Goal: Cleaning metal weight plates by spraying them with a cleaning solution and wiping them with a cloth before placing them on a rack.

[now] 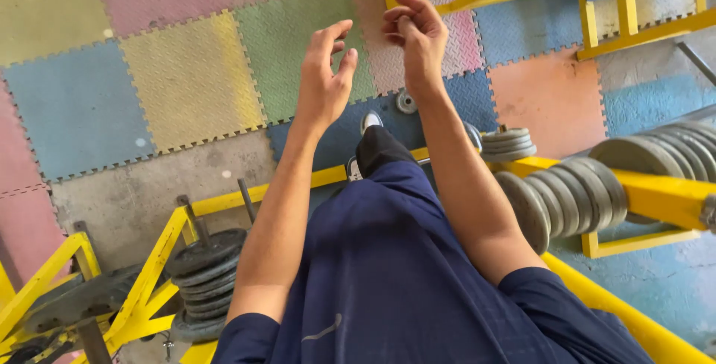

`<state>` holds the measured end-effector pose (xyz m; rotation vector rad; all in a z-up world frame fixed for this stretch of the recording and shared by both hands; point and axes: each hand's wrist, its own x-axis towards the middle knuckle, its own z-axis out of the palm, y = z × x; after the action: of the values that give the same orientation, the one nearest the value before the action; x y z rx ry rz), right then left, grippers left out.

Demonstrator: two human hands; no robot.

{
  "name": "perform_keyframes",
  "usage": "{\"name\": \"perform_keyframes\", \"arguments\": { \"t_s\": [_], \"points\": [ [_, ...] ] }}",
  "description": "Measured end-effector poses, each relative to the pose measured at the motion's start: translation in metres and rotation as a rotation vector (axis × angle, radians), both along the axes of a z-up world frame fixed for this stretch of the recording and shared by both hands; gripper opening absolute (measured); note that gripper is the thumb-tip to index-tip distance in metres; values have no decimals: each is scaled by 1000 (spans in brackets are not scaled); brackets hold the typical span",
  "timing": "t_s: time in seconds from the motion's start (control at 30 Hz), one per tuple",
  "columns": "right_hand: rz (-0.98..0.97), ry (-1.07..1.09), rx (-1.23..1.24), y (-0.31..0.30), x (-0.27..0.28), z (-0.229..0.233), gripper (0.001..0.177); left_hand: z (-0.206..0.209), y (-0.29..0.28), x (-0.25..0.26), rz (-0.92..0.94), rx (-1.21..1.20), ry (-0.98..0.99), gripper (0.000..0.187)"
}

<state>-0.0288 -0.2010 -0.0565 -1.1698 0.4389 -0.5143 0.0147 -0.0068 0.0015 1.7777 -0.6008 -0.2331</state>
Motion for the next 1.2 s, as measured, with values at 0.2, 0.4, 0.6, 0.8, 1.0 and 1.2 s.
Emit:
{"name": "perform_keyframes", "arguments": {
  "t_s": [0.2,0.4,0.6,0.8,1.0,1.2],
  "points": [
    [-90,6,10,-64,43,-6,29,-8,-40,65,-42,8,-115,39],
    [-231,39,17,-133,87,-16,27,-26,-119,150,-137,-59,-189,38],
    [-265,68,-30,-190,141,-17,27,-20,-190,220,-222,-11,-129,39],
    [-229,159,-60,-231,188,-34,29,-27,-230,275,-238,5,-68,38],
    [-232,235,-49,-257,209,-65,28,-41,-268,316,-280,27,1,38],
    [-304,276,-26,-279,236,-83,29,-69,-317,365,-402,8,-41,38]
  ]
}}
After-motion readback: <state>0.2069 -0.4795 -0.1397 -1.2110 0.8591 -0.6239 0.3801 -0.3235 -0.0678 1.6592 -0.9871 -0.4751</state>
